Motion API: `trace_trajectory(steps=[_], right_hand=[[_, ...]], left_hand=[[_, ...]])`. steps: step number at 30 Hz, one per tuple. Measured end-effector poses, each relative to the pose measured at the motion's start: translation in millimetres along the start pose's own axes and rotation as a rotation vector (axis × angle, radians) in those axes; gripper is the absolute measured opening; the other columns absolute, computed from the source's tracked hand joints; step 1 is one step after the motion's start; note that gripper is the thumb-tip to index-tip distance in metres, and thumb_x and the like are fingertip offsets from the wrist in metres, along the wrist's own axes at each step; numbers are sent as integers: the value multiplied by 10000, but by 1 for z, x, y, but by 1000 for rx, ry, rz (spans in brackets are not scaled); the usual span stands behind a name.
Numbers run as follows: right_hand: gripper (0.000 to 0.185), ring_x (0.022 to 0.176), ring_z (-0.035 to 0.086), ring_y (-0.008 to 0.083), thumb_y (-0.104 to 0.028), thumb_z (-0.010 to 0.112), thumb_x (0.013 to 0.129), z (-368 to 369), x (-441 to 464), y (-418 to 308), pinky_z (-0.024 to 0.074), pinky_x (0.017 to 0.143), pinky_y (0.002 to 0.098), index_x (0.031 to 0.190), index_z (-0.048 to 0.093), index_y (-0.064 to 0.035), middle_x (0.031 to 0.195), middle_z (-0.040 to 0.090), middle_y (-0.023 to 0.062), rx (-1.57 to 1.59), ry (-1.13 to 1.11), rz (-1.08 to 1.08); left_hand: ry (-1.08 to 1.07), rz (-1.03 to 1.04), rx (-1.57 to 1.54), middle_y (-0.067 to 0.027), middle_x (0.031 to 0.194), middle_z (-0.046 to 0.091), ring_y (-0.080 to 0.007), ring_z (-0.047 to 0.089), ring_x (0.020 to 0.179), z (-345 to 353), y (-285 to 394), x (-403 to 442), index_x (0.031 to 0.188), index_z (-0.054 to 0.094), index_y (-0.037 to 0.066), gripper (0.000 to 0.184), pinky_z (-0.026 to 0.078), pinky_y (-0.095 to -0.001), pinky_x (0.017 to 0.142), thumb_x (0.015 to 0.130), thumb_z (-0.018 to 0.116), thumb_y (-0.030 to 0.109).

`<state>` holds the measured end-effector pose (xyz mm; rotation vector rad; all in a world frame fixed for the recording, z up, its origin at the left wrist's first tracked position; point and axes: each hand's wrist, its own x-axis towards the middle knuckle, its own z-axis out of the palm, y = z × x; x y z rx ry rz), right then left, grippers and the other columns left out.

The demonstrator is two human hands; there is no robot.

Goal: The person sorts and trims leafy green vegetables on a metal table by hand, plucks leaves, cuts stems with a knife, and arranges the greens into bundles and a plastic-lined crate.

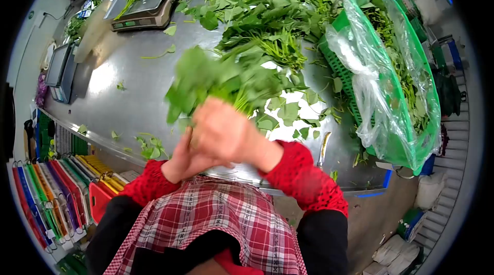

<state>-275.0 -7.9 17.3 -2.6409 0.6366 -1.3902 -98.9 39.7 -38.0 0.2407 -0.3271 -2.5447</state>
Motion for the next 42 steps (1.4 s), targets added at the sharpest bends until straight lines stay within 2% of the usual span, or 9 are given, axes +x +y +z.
trace_trajectory(steps=[2,12,15,23,27,31,36,39,42], right_hand=[[160,999,628,367,-105,711,692,27,-17,-34,521,886,508,832,644,-71,1096,611,238,30,-7,102],[457,1187,521,371,-240,753,715,48,-60,-65,417,995,517,1116,597,-85,1265,528,215,79,-265,349],[552,1185,507,361,-298,752,717,39,-74,-55,383,1009,501,1173,558,-57,1282,515,196,62,-238,426],[536,1146,477,373,-189,722,744,40,-110,36,397,945,441,1216,521,-34,1279,485,187,-326,-148,823],[633,1220,413,368,-302,725,741,64,-110,107,308,1023,507,1284,490,-77,1328,451,191,-581,-223,962],[634,1212,421,340,-309,764,706,60,-158,66,303,1029,512,1241,520,-73,1310,455,204,-536,-481,961],[338,1084,532,336,-300,727,746,16,-144,13,411,920,490,1029,672,-123,1204,557,163,-267,-648,1014],[205,786,612,318,-227,666,810,1,-104,71,505,640,411,954,669,-82,904,627,122,-326,-517,1003],[426,1034,550,342,-159,677,777,-5,-72,144,446,886,406,1150,546,0,1127,574,176,-532,-208,789]], left_hand=[[464,187,-33,-113,1368,457,-245,459,1253,7,-11,-7,1344,423,77,667,393,-396,1032,944,368,608],[623,133,-111,-150,1112,613,-248,588,1041,-33,-10,-16,1225,525,2,517,456,-379,952,932,516,427],[646,269,168,-86,914,635,-180,607,763,-41,44,-23,1146,580,-8,334,495,-289,689,877,585,189],[1363,537,2467,-178,950,683,-309,656,782,-154,273,-64,1009,643,31,240,510,-410,670,811,651,168],[1762,-383,2252,-232,992,665,-384,639,944,-228,307,-51,1176,525,21,462,505,-442,824,766,622,212],[1784,-519,2192,-151,1391,425,-310,420,1281,-140,275,-21,1270,441,36,863,354,-495,1010,561,855,302],[852,785,2480,-150,1055,628,-324,588,972,-122,180,24,1032,607,31,386,448,-402,851,694,740,164],[476,851,2332,-139,1095,619,-320,576,1021,-125,124,113,1034,614,34,343,441,-412,873,730,712,158],[600,643,2398,-205,1332,465,-378,408,1245,-139,93,177,1242,513,16,570,328,-465,1006,765,687,276]])
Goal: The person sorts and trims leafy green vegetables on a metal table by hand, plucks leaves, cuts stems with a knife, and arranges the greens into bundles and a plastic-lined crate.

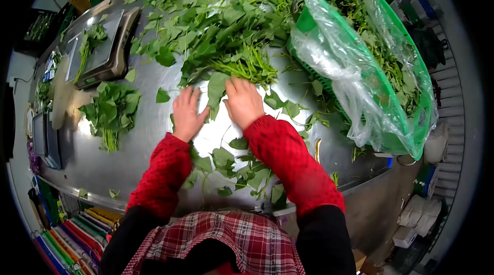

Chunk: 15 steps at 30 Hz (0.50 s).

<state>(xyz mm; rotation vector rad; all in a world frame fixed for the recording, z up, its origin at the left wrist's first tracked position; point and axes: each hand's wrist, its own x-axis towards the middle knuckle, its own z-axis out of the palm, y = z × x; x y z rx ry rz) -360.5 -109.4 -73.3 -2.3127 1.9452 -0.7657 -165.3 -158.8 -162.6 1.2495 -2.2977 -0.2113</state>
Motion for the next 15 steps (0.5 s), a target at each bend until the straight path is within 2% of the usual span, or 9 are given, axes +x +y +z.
trace_trajectory(steps=[2,4,6,8,9,10,12,14,15], right_hand=[[489,1146,512,340,-91,575,787,33,23,40,375,982,443,1242,486,64,1221,548,214,-451,-5,0],[681,1152,513,325,-232,674,776,45,29,79,365,986,451,1334,415,61,1224,552,205,-718,-231,249],[988,1148,512,321,-490,776,666,23,33,95,385,975,420,1380,356,47,1216,552,184,-524,-548,532],[975,1088,544,323,-491,792,660,32,22,106,410,945,426,1361,378,46,1156,583,180,-456,-499,543],[951,1059,553,322,-463,799,660,37,18,110,419,928,425,1352,389,44,1122,592,176,-424,-461,465],[928,1031,563,321,-435,807,659,43,12,116,428,911,423,1343,401,42,1088,601,173,-393,-421,390],[896,978,575,322,-392,818,646,59,-4,130,439,875,429,1335,420,19,1026,613,159,-444,-330,339],[849,928,585,294,-371,825,612,57,-9,131,446,842,430,1315,480,-44,1014,625,121,-514,-234,258],[854,1028,549,322,-324,827,617,23,-5,105,422,893,447,1344,452,-76,1145,575,166,-445,-232,293]], left_hand=[[33,-19,101,-236,1286,473,-402,424,1203,31,19,-17,1219,518,3,571,338,-470,985,749,704,269],[-159,45,-22,-245,1220,491,-394,456,1144,25,53,-50,1153,534,-10,544,365,-461,942,725,728,265],[-544,107,-254,-190,1099,555,-325,539,1030,3,89,-83,1042,579,29,446,428,-415,844,697,744,258],[-409,453,-561,-144,1022,580,-290,568,965,-22,111,-101,1009,602,52,387,452,-405,808,689,733,225],[-388,446,-651,-124,987,594,-286,586,902,-27,109,-93,1005,611,58,358,475,-394,769,692,715,199],[-312,374,-555,-133,999,634,-285,616,880,-25,99,-71,848,659,78,204,485,-401,721,707,715,214],[-189,226,-354,-197,1134,591,-336,588,986,-20,73,-11,1010,604,-2,415,478,-423,816,621,704,100],[-153,506,-109,-243,1347,437,-364,418,1256,-28,65,68,1233,463,-103,619,372,-439,1007,666,648,63],[-165,680,77,-242,1386,412,-352,374,1311,-14,62,92,1269,444,-110,620,319,-444,1065,706,617,84]])
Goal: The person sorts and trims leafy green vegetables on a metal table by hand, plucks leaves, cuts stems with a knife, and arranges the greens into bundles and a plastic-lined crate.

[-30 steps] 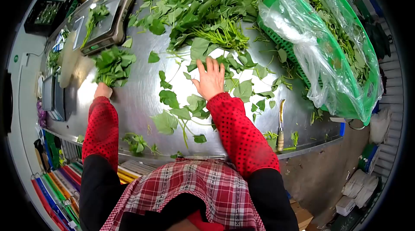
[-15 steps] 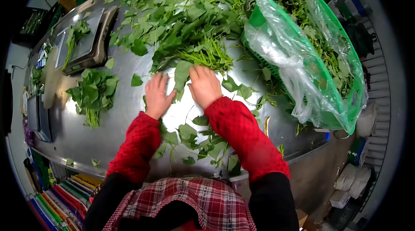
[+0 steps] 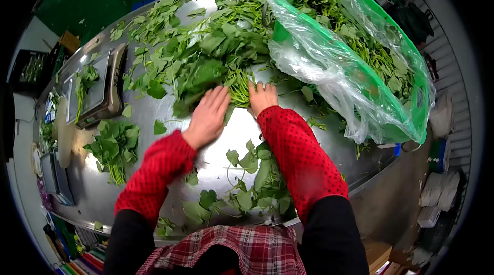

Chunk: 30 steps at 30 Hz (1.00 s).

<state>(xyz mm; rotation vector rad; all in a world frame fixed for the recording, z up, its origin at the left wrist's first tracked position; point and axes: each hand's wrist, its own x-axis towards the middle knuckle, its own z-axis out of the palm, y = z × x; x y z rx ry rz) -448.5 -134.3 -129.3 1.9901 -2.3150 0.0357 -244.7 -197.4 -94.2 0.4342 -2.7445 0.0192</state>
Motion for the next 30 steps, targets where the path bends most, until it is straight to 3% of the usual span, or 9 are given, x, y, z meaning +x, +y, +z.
trace_trajectory(steps=[3,7,11,17,19,21,23,24,30], right_hand=[[872,1195,448,364,-294,818,643,-43,-50,2,368,991,436,1378,399,-83,1322,454,219,248,102,-13],[615,1110,522,398,-246,767,723,-71,-185,36,422,956,434,1242,528,-16,1227,548,212,364,181,202],[539,1049,568,391,-239,773,708,-59,-306,77,465,882,442,1148,574,2,1172,585,211,109,-245,729],[469,869,639,373,-221,773,707,-28,-358,98,498,755,436,1063,582,18,964,647,228,256,-281,789],[414,811,643,386,-205,732,757,-54,-336,85,498,727,438,1074,578,14,903,655,219,375,-241,846],[342,785,633,402,-218,629,812,-66,-313,59,496,688,461,1063,563,5,847,643,225,634,122,679],[318,743,621,387,-225,542,881,-85,-260,19,485,654,442,1086,543,17,821,629,219,973,-19,709],[326,697,603,369,-249,478,918,-36,-246,12,475,626,429,1111,523,11,798,608,218,642,203,208],[290,635,587,462,-286,513,951,-3,-134,-72,433,571,516,929,504,3,652,588,262,984,124,474]], left_hand=[[-222,221,296,-217,1490,295,-319,257,1402,25,-33,51,1381,362,-64,798,177,-460,1156,674,657,157],[-449,311,381,-193,1524,237,-295,205,1429,49,-54,101,1437,264,-41,1107,137,-462,1168,539,780,348],[-534,411,402,-165,1527,239,-270,160,1444,63,-51,130,1438,273,-20,1096,97,-450,1176,520,764,323],[-503,293,169,-133,1097,553,-283,497,1122,70,-50,104,1127,524,14,711,321,-373,1030,501,737,275],[-475,141,191,-99,925,554,-263,538,954,61,-41,78,1001,549,31,571,373,-334,905,515,718,278],[-619,41,262,-113,1015,585,-256,536,1061,51,-20,62,1058,570,29,573,346,-384,948,585,709,321],[-652,-115,238,-126,1037,589,-266,538,1060,46,-6,49,1067,577,21,590,335,-417,951,583,714,332],[-561,-155,242,-130,1005,586,-273,558,998,51,-2,41,1003,581,11,582,344,-442,965,528,734,312],[-490,-295,203,-134,1037,580,-292,547,1042,56,2,34,1052,599,8,669,269,-535,1046,475,782,292]])
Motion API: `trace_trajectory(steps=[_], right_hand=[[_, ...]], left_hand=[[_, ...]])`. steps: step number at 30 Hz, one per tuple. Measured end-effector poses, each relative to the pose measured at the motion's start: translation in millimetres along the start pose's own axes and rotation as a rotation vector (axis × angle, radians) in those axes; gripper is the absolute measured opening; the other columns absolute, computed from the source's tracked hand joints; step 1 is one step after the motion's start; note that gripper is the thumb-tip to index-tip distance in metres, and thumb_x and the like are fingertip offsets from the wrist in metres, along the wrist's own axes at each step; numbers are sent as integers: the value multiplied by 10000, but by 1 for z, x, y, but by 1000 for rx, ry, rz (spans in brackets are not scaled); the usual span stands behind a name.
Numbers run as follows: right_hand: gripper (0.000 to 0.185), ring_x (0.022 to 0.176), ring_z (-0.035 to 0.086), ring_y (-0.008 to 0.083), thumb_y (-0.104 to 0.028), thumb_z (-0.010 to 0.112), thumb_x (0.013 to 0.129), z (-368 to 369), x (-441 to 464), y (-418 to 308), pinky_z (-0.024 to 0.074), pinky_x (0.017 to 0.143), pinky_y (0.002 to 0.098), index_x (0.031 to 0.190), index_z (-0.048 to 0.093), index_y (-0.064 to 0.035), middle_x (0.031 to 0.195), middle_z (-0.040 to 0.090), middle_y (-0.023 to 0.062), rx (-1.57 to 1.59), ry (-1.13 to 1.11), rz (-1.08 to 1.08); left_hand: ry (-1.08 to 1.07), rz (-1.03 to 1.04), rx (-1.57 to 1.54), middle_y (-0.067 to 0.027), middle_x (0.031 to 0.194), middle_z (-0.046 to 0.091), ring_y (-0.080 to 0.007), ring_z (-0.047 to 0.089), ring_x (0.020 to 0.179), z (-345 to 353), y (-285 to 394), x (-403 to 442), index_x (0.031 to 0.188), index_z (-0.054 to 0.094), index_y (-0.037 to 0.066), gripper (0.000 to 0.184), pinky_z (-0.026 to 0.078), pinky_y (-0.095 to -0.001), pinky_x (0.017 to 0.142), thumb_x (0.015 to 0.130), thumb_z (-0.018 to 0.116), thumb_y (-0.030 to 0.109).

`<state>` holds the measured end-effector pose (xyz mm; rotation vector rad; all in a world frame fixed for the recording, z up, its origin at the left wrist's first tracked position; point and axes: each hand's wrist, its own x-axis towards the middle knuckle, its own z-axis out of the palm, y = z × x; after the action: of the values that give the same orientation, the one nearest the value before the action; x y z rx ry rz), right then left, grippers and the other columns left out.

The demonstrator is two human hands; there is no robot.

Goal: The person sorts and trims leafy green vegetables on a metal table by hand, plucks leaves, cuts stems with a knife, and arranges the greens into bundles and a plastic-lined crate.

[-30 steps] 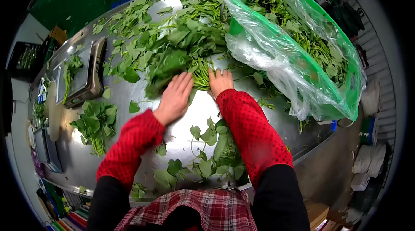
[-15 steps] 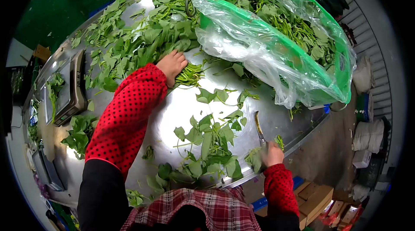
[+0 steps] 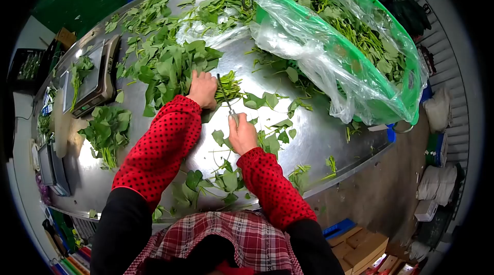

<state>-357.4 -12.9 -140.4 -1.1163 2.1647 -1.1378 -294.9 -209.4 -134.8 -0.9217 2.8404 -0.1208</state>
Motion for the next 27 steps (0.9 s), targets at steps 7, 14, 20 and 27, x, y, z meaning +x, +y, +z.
trace_trajectory(steps=[7,14,20,27], right_hand=[[418,745,590,500,-352,440,966,13,37,20,455,688,537,905,533,52,760,607,323,-202,-77,155],[575,833,594,500,-429,374,964,18,51,34,468,813,514,865,624,79,830,629,310,-323,-256,290],[459,619,632,363,-391,421,982,-37,-31,19,493,613,451,861,537,37,629,593,242,24,-238,384],[222,552,575,368,-254,494,964,-63,-33,-37,416,509,430,915,493,-37,592,557,152,228,-7,-134]], left_hand=[[39,118,11,-149,1003,610,-300,547,1035,5,-4,2,1014,643,-7,461,242,-544,1050,631,699,244],[186,143,-27,-140,834,619,-280,592,862,16,-5,-7,814,648,13,313,349,-412,966,575,681,211],[80,74,-51,-144,798,643,-265,628,825,8,-3,5,754,675,52,244,364,-381,939,590,658,232],[-470,-60,-1099,-87,622,610,-164,559,549,-100,-28,-55,646,628,-31,218,445,-303,516,580,686,168]])
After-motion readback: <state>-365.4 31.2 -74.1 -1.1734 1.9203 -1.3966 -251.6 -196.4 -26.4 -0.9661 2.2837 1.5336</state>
